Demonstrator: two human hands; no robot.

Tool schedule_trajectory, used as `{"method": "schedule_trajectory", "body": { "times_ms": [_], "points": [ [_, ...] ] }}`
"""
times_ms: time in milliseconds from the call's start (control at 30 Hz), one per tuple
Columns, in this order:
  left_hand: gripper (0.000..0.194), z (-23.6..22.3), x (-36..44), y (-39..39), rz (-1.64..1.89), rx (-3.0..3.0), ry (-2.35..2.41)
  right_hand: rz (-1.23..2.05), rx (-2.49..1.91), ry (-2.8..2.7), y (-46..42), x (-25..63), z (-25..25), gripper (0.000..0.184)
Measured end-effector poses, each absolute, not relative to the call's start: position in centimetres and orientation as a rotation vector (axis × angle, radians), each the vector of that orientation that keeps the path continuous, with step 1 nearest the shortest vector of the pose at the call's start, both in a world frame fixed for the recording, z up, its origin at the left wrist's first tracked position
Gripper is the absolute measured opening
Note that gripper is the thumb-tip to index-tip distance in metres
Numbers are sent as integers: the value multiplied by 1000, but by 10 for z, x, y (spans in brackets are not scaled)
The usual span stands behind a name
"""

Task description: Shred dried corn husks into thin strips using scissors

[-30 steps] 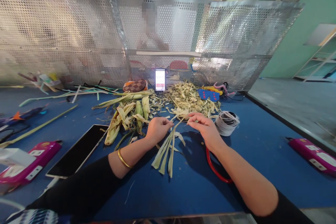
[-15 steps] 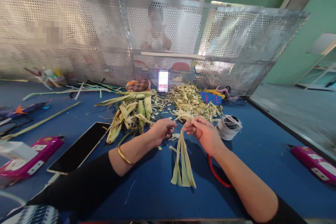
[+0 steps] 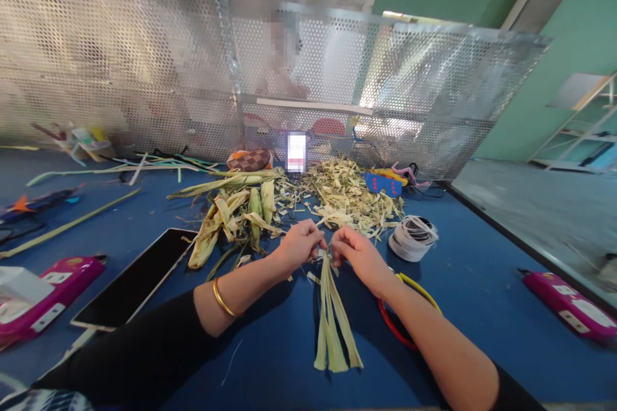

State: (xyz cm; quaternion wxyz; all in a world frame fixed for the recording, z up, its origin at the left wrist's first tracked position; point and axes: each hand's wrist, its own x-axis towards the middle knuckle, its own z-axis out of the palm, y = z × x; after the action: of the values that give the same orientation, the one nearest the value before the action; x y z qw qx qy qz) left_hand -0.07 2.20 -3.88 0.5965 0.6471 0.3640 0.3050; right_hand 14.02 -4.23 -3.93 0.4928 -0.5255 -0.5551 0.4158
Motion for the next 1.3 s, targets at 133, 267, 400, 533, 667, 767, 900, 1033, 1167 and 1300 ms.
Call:
{"method": "schedule_trajectory", "body": {
  "times_ms": [133,267,400,533,667,767,900,1033,1167,1300],
  "points": [
    [17,-36,-2,20,880,1714,876,1141,-1255,-1285,-43,136,-37,17],
    [19,-28,-2,14,946,1636,824,1174,-1214,-1281,-45,133,-32,17],
    [33,-26,-1,1,666,1204,744,1034,-1170,-1212,-45,136,-28,18],
    [32,-26,0,-7,421,1045,663,972,-1153,-1200,-45,141,-26,17],
    [19,-20,0,-4,525,1057,731,875,-1114,-1229,-48,143,-20,17],
    [14,-12,-2,0,573,1033,742,778,-1143,-1309,-52,144,-16,17],
    [14,-5,-7,5,555,976,708,673,-1206,-1456,-55,141,-17,16],
    [23,-5,-10,5,592,1016,699,581,-1216,-1612,-61,134,-19,16],
    [30,-4,-10,0,665,1093,725,507,-1247,-1752,-74,129,-15,19],
    [29,0,-10,-1,723,1177,761,513,-1456,-1793,-100,138,-14,16]
  ]
}}
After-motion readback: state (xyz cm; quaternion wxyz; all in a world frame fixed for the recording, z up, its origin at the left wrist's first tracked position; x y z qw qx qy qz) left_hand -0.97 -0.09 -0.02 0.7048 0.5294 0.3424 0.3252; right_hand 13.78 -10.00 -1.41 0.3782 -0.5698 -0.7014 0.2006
